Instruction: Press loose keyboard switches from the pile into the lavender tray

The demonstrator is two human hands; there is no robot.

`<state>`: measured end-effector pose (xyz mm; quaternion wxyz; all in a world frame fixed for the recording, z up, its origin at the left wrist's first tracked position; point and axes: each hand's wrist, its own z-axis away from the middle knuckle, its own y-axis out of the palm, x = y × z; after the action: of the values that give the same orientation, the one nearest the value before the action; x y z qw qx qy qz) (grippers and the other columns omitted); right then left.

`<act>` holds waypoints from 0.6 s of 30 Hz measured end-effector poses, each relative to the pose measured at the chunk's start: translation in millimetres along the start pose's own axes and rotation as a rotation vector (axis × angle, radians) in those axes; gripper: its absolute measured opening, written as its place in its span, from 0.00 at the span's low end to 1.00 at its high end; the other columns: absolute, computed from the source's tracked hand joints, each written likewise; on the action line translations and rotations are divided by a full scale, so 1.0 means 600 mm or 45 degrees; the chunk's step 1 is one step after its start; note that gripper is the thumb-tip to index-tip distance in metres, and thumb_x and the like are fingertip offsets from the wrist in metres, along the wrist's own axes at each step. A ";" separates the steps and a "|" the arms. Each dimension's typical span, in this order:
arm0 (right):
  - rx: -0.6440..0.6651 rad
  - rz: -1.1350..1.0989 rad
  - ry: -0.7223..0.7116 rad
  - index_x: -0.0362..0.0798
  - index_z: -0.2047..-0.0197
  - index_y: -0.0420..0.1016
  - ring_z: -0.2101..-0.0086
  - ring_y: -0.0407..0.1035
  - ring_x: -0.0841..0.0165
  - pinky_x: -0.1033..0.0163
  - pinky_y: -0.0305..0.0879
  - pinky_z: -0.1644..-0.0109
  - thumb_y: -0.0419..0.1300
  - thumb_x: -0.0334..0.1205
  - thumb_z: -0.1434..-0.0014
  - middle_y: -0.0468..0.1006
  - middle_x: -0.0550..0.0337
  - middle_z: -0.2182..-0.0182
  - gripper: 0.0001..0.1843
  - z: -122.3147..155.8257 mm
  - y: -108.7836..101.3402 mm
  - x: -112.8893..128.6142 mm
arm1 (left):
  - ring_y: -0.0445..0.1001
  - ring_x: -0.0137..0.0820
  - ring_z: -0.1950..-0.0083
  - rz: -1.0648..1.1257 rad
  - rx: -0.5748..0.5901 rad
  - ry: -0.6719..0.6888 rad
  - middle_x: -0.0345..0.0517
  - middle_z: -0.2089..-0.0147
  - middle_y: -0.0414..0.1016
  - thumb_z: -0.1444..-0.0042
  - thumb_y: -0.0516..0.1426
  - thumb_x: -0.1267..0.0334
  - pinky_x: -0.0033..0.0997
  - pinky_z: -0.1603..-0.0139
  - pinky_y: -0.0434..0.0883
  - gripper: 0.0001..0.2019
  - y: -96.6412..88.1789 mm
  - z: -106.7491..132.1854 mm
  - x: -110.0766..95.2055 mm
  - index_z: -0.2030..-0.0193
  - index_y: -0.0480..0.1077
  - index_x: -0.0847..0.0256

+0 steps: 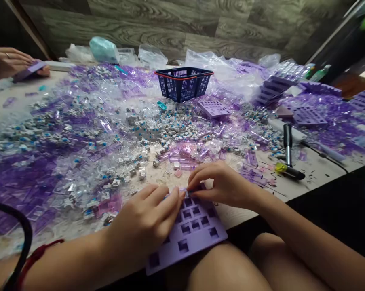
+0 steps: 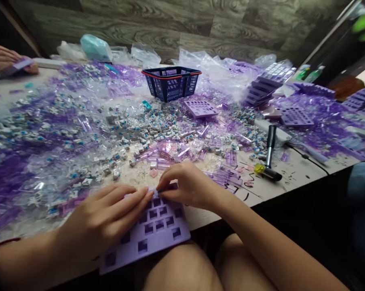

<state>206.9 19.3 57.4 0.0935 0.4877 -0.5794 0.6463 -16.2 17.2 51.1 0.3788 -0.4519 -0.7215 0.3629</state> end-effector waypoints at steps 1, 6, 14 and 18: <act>0.001 0.012 -0.008 0.47 0.69 0.78 0.69 0.72 0.73 0.68 0.68 0.63 0.62 0.30 0.47 0.78 0.62 0.70 0.04 -0.001 -0.001 0.002 | 0.73 0.37 0.60 0.005 -0.007 0.012 0.53 0.59 0.75 0.37 0.46 0.75 0.37 0.64 0.72 0.13 -0.001 0.000 0.000 0.53 0.70 0.72; 0.006 0.049 -0.009 0.49 0.69 0.80 0.69 0.71 0.73 0.69 0.67 0.65 0.62 0.29 0.46 0.77 0.61 0.69 0.06 0.000 0.002 0.002 | 0.73 0.38 0.61 0.030 -0.025 0.016 0.56 0.58 0.76 0.37 0.46 0.76 0.37 0.64 0.74 0.13 -0.004 0.000 -0.002 0.54 0.71 0.74; 0.010 0.168 0.080 0.49 0.62 0.79 0.66 0.71 0.70 0.66 0.66 0.60 0.65 0.33 0.47 0.78 0.60 0.66 0.08 0.004 -0.013 0.014 | 0.72 0.37 0.60 0.036 -0.049 -0.009 0.55 0.58 0.75 0.37 0.45 0.76 0.37 0.61 0.73 0.14 -0.001 -0.002 -0.001 0.54 0.71 0.72; -0.219 0.162 0.144 0.48 0.58 0.78 0.66 0.71 0.71 0.67 0.65 0.62 0.67 0.38 0.48 0.78 0.61 0.67 0.13 0.018 -0.046 0.029 | 0.72 0.36 0.58 -0.023 -0.055 -0.009 0.50 0.56 0.76 0.43 0.47 0.78 0.35 0.56 0.71 0.16 0.006 0.021 0.000 0.51 0.70 0.67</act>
<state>223.0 11.0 86.8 0.1263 0.4031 -0.6563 0.6251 -26.2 15.8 42.4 0.3695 -0.4521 -0.7346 0.3455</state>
